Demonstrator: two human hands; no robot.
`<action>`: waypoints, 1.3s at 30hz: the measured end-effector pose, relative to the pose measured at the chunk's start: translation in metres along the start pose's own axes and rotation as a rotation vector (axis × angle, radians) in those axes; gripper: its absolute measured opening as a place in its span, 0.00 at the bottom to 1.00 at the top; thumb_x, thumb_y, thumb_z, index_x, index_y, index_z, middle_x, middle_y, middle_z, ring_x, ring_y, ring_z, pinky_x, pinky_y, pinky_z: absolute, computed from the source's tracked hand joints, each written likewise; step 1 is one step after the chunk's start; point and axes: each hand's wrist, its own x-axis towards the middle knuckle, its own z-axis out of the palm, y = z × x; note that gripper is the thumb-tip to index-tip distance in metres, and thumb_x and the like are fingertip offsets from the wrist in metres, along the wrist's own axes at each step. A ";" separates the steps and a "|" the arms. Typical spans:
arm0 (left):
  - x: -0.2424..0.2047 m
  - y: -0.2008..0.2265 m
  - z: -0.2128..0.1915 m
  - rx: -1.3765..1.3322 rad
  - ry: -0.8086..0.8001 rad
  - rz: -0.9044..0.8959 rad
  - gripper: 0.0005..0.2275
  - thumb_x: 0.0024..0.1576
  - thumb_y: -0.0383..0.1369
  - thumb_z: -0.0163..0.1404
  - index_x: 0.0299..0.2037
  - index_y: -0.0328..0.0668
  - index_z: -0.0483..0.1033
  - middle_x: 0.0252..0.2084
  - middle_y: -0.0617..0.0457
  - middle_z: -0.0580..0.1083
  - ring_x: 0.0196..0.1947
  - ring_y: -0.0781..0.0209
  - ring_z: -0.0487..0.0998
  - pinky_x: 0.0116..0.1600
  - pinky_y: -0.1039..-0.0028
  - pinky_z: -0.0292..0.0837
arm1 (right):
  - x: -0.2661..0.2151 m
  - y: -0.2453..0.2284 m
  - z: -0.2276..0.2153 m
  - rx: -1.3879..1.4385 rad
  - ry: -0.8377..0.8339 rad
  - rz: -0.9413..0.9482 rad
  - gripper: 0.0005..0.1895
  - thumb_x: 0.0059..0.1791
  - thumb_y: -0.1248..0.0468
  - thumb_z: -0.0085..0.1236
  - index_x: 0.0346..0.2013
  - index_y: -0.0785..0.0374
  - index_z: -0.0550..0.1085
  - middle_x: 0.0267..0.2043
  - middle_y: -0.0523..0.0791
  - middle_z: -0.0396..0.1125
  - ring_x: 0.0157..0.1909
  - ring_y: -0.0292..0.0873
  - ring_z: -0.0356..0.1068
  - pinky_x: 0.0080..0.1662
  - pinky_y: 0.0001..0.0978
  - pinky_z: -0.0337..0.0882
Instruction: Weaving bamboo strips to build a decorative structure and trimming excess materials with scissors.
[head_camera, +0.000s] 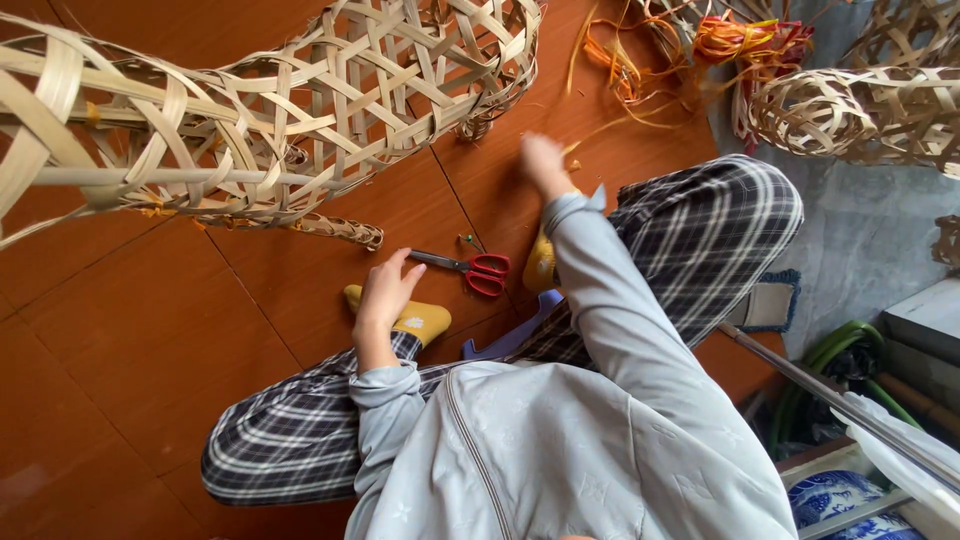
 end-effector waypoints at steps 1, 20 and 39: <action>0.002 0.005 0.001 0.000 0.005 0.006 0.22 0.59 0.41 0.56 0.59 0.36 0.74 0.48 0.31 0.77 0.51 0.36 0.78 0.54 0.56 0.73 | -0.008 -0.023 0.036 -0.001 0.008 0.001 0.08 0.45 0.66 0.55 0.38 0.62 0.77 0.39 0.51 0.75 0.41 0.55 0.76 0.40 0.56 0.74; -0.011 -0.035 -0.024 -0.899 0.193 0.216 0.08 0.64 0.32 0.54 0.46 0.37 0.82 0.28 0.61 0.75 0.22 0.74 0.65 0.26 0.81 0.59 | -0.158 -0.142 -0.268 1.149 -0.501 -0.471 0.11 0.53 0.76 0.50 0.50 0.66 0.70 0.35 0.44 0.72 0.36 0.37 0.72 0.37 0.29 0.72; -0.042 0.011 -0.051 -0.631 0.381 0.403 0.06 0.56 0.27 0.58 0.41 0.34 0.82 0.34 0.49 0.82 0.33 0.66 0.81 0.40 0.74 0.75 | -0.222 -0.225 -0.292 1.007 -0.317 -0.606 0.14 0.53 0.64 0.60 0.51 0.68 0.74 0.46 0.47 0.73 0.48 0.40 0.72 0.47 0.29 0.71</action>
